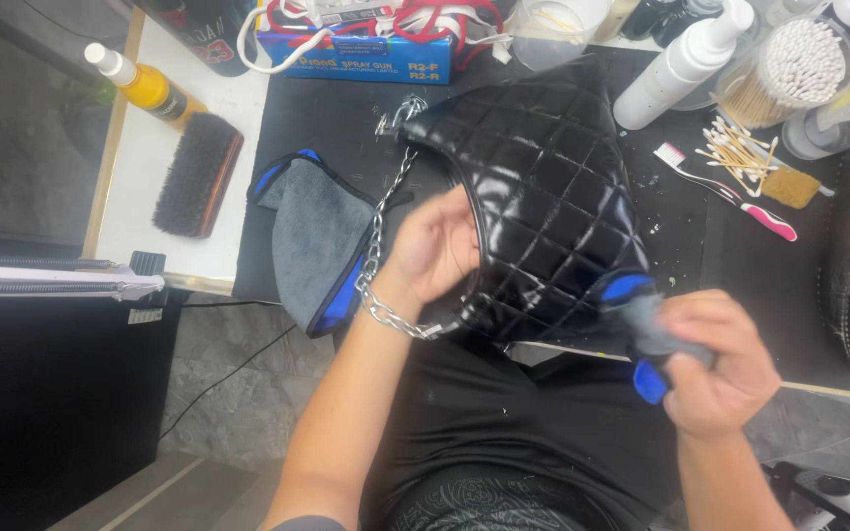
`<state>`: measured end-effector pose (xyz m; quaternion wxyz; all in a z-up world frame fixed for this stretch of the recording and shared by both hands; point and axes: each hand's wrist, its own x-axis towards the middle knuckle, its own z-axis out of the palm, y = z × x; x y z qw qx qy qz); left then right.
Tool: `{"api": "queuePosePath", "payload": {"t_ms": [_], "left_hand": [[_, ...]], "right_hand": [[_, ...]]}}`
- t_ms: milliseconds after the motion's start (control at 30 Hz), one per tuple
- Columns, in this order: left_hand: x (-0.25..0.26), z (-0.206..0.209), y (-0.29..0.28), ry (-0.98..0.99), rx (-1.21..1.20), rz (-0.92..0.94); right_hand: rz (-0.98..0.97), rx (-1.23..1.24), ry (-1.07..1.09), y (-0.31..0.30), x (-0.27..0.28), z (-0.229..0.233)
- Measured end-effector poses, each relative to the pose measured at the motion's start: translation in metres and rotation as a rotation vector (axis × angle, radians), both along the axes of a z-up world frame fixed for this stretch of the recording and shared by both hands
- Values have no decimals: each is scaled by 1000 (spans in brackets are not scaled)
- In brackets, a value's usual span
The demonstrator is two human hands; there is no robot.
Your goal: The person cleans a black quilted handbag by applying a white foaming cleaner and scrubbing the surface with a toothbrush. They then wipe the bag with a cloth to remove the foam and residue.
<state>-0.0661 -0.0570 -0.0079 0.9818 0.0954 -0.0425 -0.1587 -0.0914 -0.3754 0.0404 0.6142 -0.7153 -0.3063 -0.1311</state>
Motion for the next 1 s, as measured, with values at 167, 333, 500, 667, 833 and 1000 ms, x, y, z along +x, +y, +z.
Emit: {"api": "queuePosePath", "payload": {"t_ms": [167,333,500,667,833,1000], "left_hand": [[-43,21,-37,121,3,197],[-71,23,-69,165,-207,146],[-81,6,-81,225,-29,140],[-70,-4,-80,197,-71,184],[-53,-9,-70,388,-86,177],[-48,-16,-74,278,-105,187]], "right_hand": [[-121,590,356,-3,7,-37],[-56,867,636,15,39,-36],[112,1072,823,42,62,-37],[268,927,889,59,73,-33],[56,296,294,50,34,-7],[305,-382,-222,64,28,5]]}}
